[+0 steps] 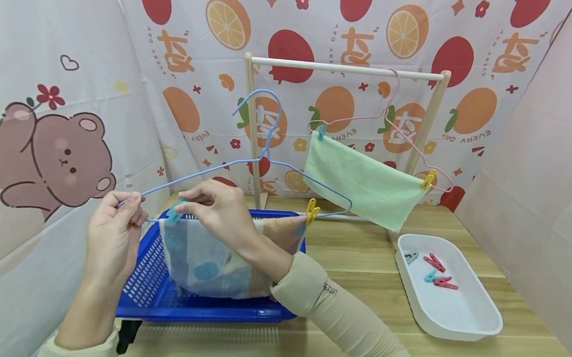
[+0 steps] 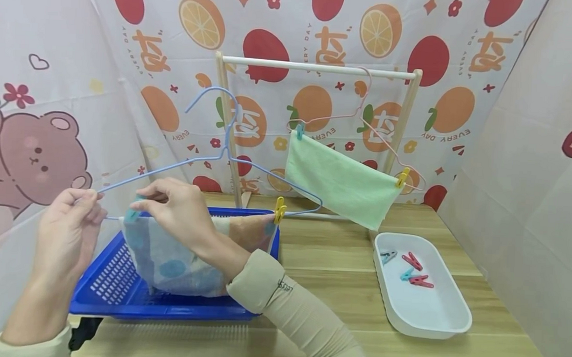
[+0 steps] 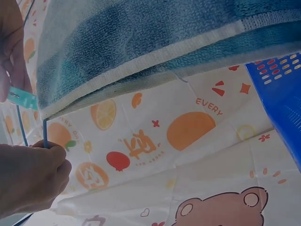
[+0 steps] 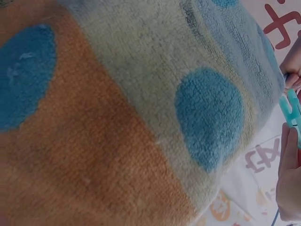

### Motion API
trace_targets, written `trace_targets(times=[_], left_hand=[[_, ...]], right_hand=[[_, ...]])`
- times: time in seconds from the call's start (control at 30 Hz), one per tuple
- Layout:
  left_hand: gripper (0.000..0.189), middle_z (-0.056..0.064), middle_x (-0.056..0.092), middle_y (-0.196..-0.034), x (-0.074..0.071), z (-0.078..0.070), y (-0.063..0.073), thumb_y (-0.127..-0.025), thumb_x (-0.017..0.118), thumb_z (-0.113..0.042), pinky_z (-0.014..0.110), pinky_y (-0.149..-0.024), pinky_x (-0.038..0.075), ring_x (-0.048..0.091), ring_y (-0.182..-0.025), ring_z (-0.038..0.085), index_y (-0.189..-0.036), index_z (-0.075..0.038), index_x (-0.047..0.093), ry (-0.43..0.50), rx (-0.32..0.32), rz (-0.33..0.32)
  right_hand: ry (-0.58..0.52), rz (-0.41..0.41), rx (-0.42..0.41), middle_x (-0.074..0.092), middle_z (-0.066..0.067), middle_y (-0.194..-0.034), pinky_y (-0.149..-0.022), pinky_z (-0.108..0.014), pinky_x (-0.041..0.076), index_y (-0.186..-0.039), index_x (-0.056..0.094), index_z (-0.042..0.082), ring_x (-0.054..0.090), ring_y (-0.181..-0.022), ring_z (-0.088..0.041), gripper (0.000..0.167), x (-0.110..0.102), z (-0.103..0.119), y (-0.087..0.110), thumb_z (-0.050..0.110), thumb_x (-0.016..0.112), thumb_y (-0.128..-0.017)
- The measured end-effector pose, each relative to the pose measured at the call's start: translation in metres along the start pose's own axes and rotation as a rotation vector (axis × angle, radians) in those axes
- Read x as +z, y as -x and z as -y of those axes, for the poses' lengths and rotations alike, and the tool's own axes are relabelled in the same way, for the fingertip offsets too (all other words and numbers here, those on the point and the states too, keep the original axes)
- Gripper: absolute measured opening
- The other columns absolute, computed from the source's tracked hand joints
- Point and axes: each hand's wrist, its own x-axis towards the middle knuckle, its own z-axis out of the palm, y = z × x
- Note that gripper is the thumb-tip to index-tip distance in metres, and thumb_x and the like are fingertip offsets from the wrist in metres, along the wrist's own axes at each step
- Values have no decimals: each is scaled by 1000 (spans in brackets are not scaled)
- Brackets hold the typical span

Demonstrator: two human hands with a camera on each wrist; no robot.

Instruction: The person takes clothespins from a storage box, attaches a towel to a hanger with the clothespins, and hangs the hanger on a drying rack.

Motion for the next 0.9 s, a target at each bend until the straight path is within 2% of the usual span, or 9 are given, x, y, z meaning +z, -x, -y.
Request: trace_targets(times=[0.27,0.53,0.77,0.9], left_hand=[[14,7,34,-82,1,1,0,-94,51,-11,20,-59,27,26,-66,16,-93,1,46,1,15,21],[13,7,34,-82,1,3,0,-94,51,-10,20,-59,26,25,-66,15,-90,2,46,24,27,20],[14,8,33,-83,2,4,0,-94,51,-10,21,-60,27,26,-67,16,-91,2,45,21,21,26],[13,7,33,-81,0,5,0,-93,51,-10,21,-59,27,26,-67,16,-90,2,46,32,24,17]], right_hand=[[76,44,-33,63,3,-86,-64,-5,44,-92,69,5,52,-72,13,14,8,-1,-3,10,71,-79],[188,105,4,62,6,-86,-62,-2,41,-95,70,8,49,-73,11,16,12,-1,-7,15,70,-81],[215,163,1,63,5,-89,-65,-2,40,-99,69,7,52,-76,9,20,13,-3,-8,18,69,-82],[200,235,24,62,3,-95,-69,-2,41,-107,66,7,54,-79,9,30,12,-4,-8,21,69,-81]])
